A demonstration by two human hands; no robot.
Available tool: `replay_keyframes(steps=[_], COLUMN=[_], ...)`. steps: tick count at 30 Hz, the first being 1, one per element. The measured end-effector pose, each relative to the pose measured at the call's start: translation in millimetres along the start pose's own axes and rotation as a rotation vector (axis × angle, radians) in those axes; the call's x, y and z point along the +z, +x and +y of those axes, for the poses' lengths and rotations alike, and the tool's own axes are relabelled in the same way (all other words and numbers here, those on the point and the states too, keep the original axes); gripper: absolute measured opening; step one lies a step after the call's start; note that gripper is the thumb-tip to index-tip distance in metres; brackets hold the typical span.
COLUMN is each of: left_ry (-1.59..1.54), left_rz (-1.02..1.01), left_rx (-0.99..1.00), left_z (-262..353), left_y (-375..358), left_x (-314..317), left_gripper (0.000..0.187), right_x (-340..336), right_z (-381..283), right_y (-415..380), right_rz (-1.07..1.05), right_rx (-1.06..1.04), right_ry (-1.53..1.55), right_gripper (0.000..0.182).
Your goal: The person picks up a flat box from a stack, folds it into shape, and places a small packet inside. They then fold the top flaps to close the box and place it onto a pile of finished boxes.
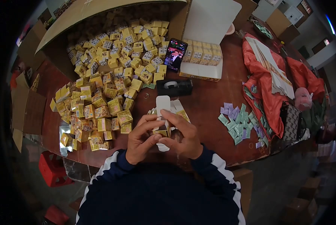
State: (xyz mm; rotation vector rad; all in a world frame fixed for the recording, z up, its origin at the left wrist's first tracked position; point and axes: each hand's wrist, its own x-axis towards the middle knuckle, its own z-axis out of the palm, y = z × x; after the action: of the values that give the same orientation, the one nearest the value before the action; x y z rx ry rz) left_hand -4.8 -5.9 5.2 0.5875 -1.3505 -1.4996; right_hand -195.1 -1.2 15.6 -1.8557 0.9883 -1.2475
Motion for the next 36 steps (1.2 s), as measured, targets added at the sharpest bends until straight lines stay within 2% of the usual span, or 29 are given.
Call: replay_keyframes(steps=[3,6,12,14,19,21,26,28,30,35,36], left_ry=[-0.014,-0.012,-0.041,-0.050,-0.063,-0.042,0.045,0.031,0.024,-0.060,-0.044], left_rz=[-0.030,-0.018,0.071,0.076,0.015,0.021,0.007,-0.018,-0.012,0.036,0.038], left_rx=[0.009,0.020,-0.004,0.017,-0.087,-0.066,-0.017,-0.091,-0.085,-0.134,-0.077], left_z=[0,3,-1,-7,-11,-9,-3,-4,-6,-12,-12], left_y=[-1,-3,-4,-4,-4,-3,1,-1,-1,-3,-3], left_x=[-2,-4,-2,-3,-9,-10,-9,-8,-8,-10,-9], left_gripper=[0.035,0.032,0.029,0.029,0.025,0.024,0.023,0.022,0.022,0.022,0.027], right_x=[-4,4,4,5,10,7,6,7,8,7,8], right_z=[10,0,2,2,11,12,9,7,4,5,5], right_y=[0,2,9,5,5,13,11,5,-1,14,15], right_rz=[-0.006,0.025,0.057,0.066,0.130,0.101,0.093,0.103,0.108,0.091,0.086], right_rx=[-0.091,-0.085,-0.237,-0.216,-0.213,-0.305,-0.240,-0.216,-0.092,-0.210,-0.264], right_ry=[0.032,0.036,-0.220,-0.228,-0.194,-0.295,-0.229,-0.194,-0.128,-0.162,-0.195], right_gripper=[0.047,0.040,0.036,0.035,0.033,0.032,0.026,0.025,0.023,0.020,0.020])
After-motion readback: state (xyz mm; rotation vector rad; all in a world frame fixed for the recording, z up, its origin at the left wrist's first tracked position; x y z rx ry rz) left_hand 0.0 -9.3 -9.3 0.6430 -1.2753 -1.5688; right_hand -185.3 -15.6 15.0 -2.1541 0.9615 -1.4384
